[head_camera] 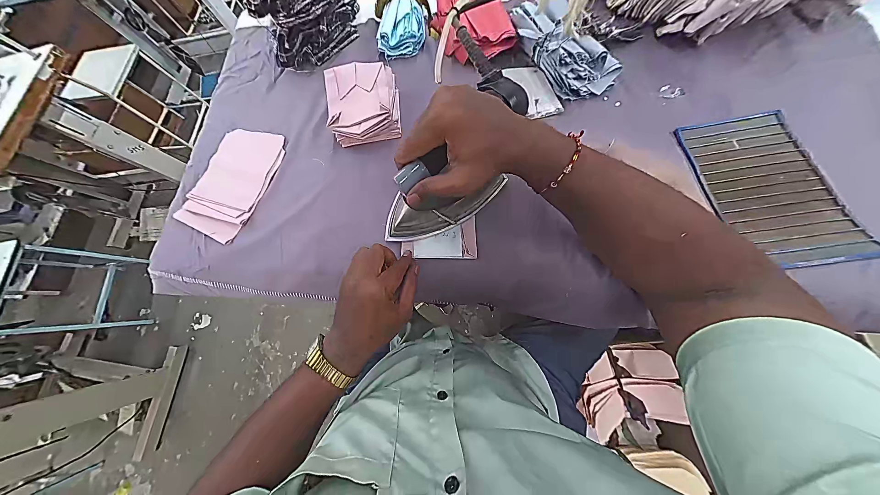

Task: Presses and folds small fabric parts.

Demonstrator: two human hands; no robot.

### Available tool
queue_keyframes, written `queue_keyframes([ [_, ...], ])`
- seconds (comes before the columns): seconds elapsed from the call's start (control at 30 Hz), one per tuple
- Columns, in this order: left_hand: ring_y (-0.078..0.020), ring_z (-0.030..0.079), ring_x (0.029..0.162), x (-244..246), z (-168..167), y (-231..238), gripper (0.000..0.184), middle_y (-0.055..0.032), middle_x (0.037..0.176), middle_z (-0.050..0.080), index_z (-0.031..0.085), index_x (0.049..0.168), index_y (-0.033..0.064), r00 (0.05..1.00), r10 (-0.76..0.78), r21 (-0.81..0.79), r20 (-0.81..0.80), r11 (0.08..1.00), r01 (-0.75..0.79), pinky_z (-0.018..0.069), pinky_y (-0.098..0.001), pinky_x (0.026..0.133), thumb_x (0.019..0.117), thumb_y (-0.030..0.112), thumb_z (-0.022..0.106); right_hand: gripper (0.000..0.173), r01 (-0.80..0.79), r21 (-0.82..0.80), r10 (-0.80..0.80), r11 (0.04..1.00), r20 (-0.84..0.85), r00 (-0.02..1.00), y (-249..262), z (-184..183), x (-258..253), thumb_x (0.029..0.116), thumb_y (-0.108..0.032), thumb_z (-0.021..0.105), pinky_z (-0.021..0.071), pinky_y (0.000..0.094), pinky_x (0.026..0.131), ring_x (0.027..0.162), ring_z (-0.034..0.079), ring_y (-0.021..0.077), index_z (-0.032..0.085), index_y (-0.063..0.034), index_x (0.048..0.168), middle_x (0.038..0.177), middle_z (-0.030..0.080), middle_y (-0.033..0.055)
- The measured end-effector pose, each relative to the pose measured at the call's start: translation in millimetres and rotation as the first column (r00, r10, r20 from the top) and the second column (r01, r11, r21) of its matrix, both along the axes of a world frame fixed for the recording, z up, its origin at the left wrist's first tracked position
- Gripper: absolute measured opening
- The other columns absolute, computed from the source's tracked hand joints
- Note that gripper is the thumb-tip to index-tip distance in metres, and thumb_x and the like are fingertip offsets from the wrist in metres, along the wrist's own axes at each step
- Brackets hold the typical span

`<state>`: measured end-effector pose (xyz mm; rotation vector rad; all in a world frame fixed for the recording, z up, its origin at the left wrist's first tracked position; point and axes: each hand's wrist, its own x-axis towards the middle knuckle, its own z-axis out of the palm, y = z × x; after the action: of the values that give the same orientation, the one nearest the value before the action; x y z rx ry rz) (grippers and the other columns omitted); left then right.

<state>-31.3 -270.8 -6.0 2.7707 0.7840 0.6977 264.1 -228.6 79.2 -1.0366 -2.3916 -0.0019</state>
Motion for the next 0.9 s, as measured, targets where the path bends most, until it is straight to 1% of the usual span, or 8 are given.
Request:
queue_keyframes([
  [0.1, -0.0157, 0.059, 0.084, -8, -3, 1, 0.026, -0.0043, 0.090, 0.065, 0.080, 0.113, 0.0153, 0.998, -0.040, -0.038, 0.058, 0.998, 0.042, 0.0505, -0.0304, 0.073, 0.0977, 0.032, 0.067, 0.042, -0.074, -0.048, 0.075, 0.996, 0.005, 0.997, 1, 1, -6, 0.0864, -0.065, 0.062, 0.0482, 0.0381, 0.068, 0.071, 0.062, 0.0062, 0.077, -0.0260, 0.084, 0.071, 0.067, -0.0104],
  [0.13, -0.0145, 0.059, 0.084, -11, -5, 3, 0.024, -0.0040, 0.090, 0.065, 0.081, 0.110, 0.0158, 0.993, -0.052, -0.062, 0.108, 0.996, 0.059, 0.0508, -0.0298, 0.074, 0.0966, 0.032, 0.069, 0.042, -0.084, -0.067, 0.086, 0.994, 0.020, 0.996, 0, 2, -7, 0.0860, -0.066, 0.062, 0.0477, 0.0372, 0.065, 0.068, 0.060, 0.0056, 0.075, -0.0262, 0.081, 0.069, 0.064, -0.0110],
  [0.23, -0.0124, 0.060, 0.087, -24, -5, 13, 0.017, -0.0029, 0.092, 0.064, 0.081, 0.105, 0.0136, 0.952, -0.072, -0.126, 0.299, 0.985, 0.115, 0.0520, -0.0293, 0.077, 0.0939, 0.025, 0.074, 0.042, -0.087, -0.100, 0.093, 0.991, 0.061, 0.994, -2, 3, -10, 0.0865, -0.065, 0.062, 0.0460, 0.0373, 0.063, 0.067, 0.059, 0.0065, 0.073, -0.0248, 0.080, 0.068, 0.062, -0.0103],
  [0.33, -0.0148, 0.062, 0.092, -40, -2, 30, 0.020, -0.0042, 0.098, 0.067, 0.079, 0.109, 0.0099, 0.926, -0.021, -0.077, 0.377, 0.996, 0.054, 0.0546, -0.0323, 0.079, 0.0931, 0.021, 0.074, 0.045, -0.086, -0.067, 0.092, 0.994, 0.079, 0.993, -2, 2, -11, 0.0876, -0.066, 0.059, 0.0434, 0.0389, 0.057, 0.062, 0.057, 0.0092, 0.067, -0.0233, 0.075, 0.064, 0.057, -0.0085],
  [0.43, -0.0218, 0.066, 0.103, -52, -1, 58, 0.030, -0.0111, 0.111, 0.068, 0.072, 0.122, 0.0058, 0.925, 0.036, 0.002, 0.377, 0.999, -0.040, 0.0582, -0.0400, 0.086, 0.0942, 0.018, 0.071, 0.048, -0.053, -0.044, 0.057, 0.998, 0.088, 0.995, -5, 0, -13, 0.0858, -0.066, 0.058, 0.0376, 0.0385, 0.052, 0.056, 0.051, 0.0112, 0.057, -0.0218, 0.066, 0.059, 0.050, -0.0069],
  [0.5, -0.0257, 0.066, 0.110, -54, -7, 77, 0.034, -0.0151, 0.119, 0.068, 0.068, 0.128, 0.0026, 0.927, 0.094, 0.032, 0.364, 0.993, -0.113, 0.0564, -0.0436, 0.093, 0.0963, 0.016, 0.068, 0.051, -0.023, -0.046, 0.028, 0.999, 0.109, 0.994, -7, -1, -15, 0.0851, -0.068, 0.058, 0.0362, 0.0385, 0.051, 0.054, 0.050, 0.0119, 0.054, -0.0216, 0.065, 0.057, 0.048, -0.0064],
  [0.63, -0.0268, 0.063, 0.121, -47, -31, 95, 0.039, -0.0147, 0.129, 0.067, 0.064, 0.135, 0.0017, 0.902, 0.186, 0.036, 0.389, 0.976, -0.216, 0.0516, -0.0443, 0.103, 0.0980, 0.015, 0.065, 0.052, 0.000, -0.011, 0.002, 1.000, 0.165, 0.986, -8, -1, -17, 0.0848, -0.068, 0.057, 0.0350, 0.0393, 0.050, 0.053, 0.050, 0.0145, 0.053, -0.0203, 0.066, 0.057, 0.046, -0.0045],
  [0.9, -0.0281, 0.059, 0.123, -44, -33, 92, 0.043, -0.0136, 0.131, 0.067, 0.061, 0.139, 0.0017, 0.892, 0.198, 0.069, 0.406, 0.967, -0.246, 0.0470, -0.0448, 0.103, 0.0983, 0.018, 0.063, 0.053, -0.016, -0.004, 0.017, 1.000, 0.179, 0.984, -7, -3, -20, 0.0844, -0.069, 0.056, 0.0321, 0.0392, 0.048, 0.050, 0.048, 0.0149, 0.049, -0.0206, 0.064, 0.054, 0.044, -0.0044],
])
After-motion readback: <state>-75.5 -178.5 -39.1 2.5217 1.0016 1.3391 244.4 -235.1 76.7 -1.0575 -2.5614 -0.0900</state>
